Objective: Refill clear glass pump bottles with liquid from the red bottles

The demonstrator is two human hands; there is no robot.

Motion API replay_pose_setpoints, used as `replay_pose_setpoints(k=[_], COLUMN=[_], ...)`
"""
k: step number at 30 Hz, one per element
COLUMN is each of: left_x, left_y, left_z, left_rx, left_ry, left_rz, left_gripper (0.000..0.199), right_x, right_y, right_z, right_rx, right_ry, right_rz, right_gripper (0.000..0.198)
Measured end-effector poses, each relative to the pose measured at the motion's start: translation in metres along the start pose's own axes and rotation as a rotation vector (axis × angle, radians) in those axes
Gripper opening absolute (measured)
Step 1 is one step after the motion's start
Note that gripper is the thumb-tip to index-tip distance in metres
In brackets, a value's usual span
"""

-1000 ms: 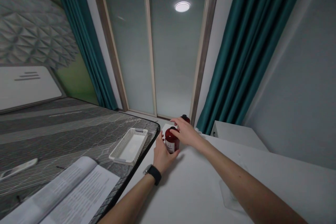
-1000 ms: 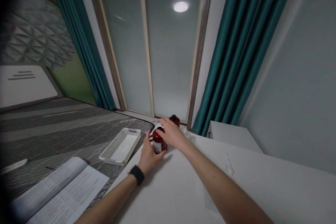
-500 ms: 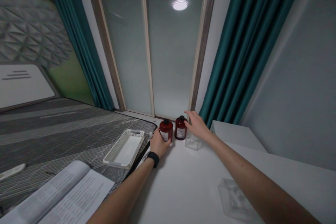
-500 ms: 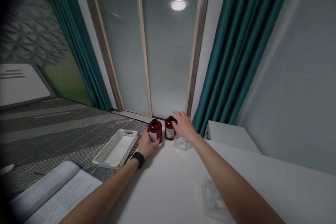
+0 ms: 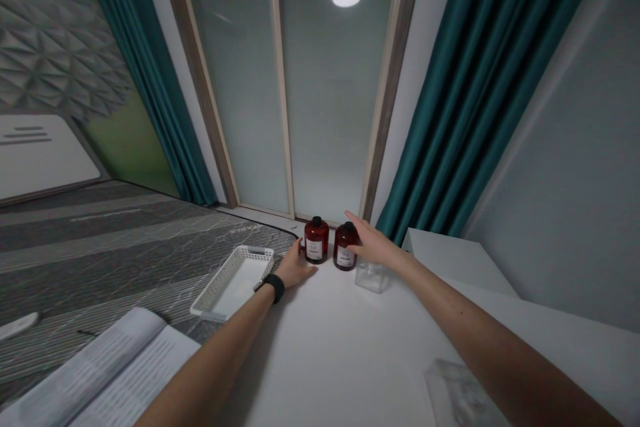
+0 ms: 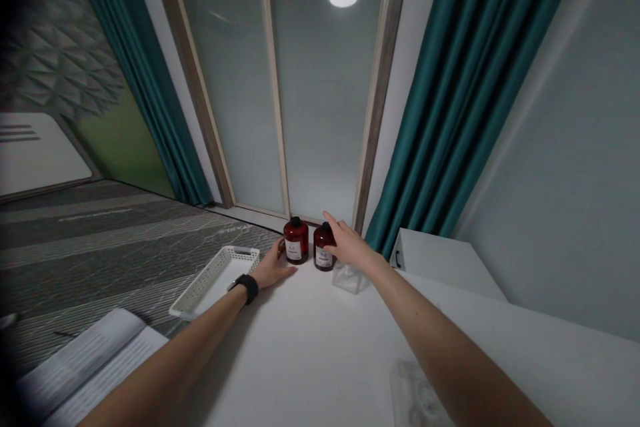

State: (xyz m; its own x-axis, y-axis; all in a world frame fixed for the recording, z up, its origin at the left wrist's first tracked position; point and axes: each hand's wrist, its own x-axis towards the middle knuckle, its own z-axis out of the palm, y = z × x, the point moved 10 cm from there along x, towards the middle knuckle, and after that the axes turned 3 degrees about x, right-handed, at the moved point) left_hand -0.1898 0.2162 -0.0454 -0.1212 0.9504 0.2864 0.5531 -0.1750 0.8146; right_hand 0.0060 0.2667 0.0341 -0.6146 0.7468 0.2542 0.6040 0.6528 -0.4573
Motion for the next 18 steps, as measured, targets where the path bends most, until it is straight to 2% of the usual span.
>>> replay_pose_setpoints(k=[4, 8, 11, 18], left_x=[0.002, 0.005, 0.005, 0.008], left_y=[0.003, 0.005, -0.001, -0.015], left_z=[-0.001, 0.003, 0.005, 0.005], left_rx=[-0.013, -0.007, 0.001, 0.015], left_ry=[-0.067, -0.078, -0.058, 0.02], left_rz=[0.053, 0.082, 0.076, 0.067], left_gripper=[0.074, 0.066, 0.056, 0.054], right_x=[0.007, 0.014, 0.018, 0.025], right_y=[-0.004, -0.006, -0.006, -0.008], right_z=[0.003, 0.005, 0.006, 0.01], right_rx=[0.008, 0.013, 0.02, 0.022], right_ry=[-0.02, -0.01, -0.001, 0.01], right_rz=[-0.017, -0.024, -0.026, -0.005], right_gripper=[0.072, 0.068, 0.065, 0.066])
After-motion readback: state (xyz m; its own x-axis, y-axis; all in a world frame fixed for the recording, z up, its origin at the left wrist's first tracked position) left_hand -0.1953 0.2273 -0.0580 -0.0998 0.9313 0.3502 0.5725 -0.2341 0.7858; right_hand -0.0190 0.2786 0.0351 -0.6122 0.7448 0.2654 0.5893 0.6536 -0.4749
